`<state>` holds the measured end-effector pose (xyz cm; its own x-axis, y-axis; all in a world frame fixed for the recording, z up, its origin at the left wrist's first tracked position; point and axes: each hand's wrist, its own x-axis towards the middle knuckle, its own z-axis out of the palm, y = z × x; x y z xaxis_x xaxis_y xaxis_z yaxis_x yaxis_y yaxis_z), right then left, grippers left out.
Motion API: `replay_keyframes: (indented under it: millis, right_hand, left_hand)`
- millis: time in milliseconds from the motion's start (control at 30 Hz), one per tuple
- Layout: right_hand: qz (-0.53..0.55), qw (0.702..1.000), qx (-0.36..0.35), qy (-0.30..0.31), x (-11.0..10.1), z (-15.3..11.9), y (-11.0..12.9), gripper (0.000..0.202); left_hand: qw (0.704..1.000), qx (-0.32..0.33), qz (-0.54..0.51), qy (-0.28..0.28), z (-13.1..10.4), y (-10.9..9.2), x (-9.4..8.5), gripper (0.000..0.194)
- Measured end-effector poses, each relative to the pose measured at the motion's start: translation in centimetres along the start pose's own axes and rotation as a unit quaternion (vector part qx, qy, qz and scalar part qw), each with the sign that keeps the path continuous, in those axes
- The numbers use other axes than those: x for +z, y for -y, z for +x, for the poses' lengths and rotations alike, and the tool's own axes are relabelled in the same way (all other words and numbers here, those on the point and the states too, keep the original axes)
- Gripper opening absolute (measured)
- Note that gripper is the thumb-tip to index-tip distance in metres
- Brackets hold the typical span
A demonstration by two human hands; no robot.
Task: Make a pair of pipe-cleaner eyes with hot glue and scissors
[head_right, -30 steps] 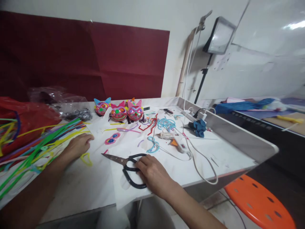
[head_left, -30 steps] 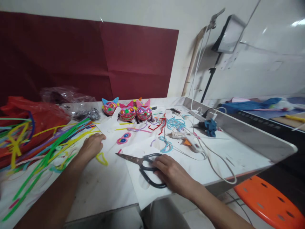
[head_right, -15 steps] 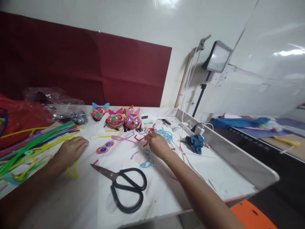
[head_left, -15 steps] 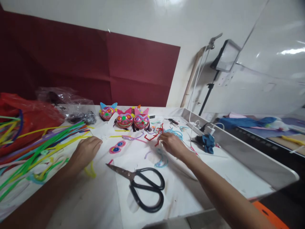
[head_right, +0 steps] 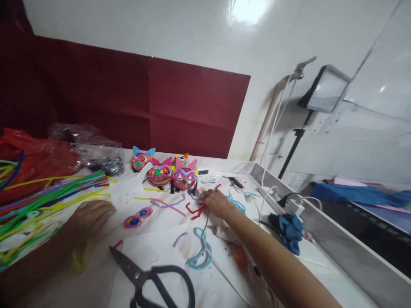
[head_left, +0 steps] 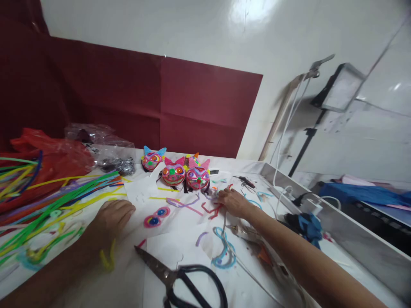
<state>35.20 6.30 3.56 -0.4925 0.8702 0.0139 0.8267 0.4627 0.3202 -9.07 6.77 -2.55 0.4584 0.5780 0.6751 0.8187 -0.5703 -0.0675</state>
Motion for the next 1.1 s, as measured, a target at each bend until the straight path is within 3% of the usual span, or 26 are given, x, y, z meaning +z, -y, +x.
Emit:
replay_keyframes:
  millis: [167, 300, 433, 533, 667, 733, 867, 1000, 1100]
  right_hand:
    - [0.000, 1.000, -0.014, -0.015, -0.9, 0.4, -1.1, 0.026]
    - [-0.029, 0.996, 0.001, -0.089, -1.1, 1.2, -2.2, 0.025]
    - [0.031, 0.997, 0.002, -0.073, -0.1, 1.9, -2.3, 0.028]
    - [0.073, 0.993, -0.025, -0.085, 0.8, 1.5, -1.9, 0.039]
    - [0.048, 0.984, -0.044, -0.163, 1.1, -1.0, -1.1, 0.030]
    - [0.027, 0.976, -0.071, -0.206, 0.7, -2.7, -0.4, 0.029]
    - [-0.018, 0.949, -0.129, -0.286, -1.7, -6.2, 2.9, 0.028]
    - [-0.004, 0.926, -0.211, -0.312, -5.0, -8.6, 8.0, 0.033]
    - [0.030, 0.921, -0.223, -0.317, -6.8, -9.3, 12.4, 0.036]
  left_hand:
    - [1.000, -0.007, 0.003, -0.017, -0.4, 0.0, -0.2, 0.029]
    - [0.999, -0.029, 0.011, -0.021, 0.0, -0.5, -1.1, 0.031]
    - [0.995, -0.092, 0.004, -0.043, 0.7, -1.0, -2.5, 0.031]
    - [0.973, -0.180, -0.017, -0.142, 1.3, -1.5, -3.8, 0.029]
    - [0.946, -0.258, -0.064, -0.184, 1.8, -1.2, -5.3, 0.027]
    - [0.942, -0.284, -0.101, -0.149, 1.8, -0.5, -5.8, 0.027]
    - [0.940, -0.312, -0.137, -0.008, 1.4, 1.0, -5.9, 0.027]
    - [0.945, -0.300, -0.081, 0.102, 1.3, 1.4, -4.8, 0.029]
    - [0.943, -0.290, -0.066, 0.147, 1.5, 1.0, -3.7, 0.026]
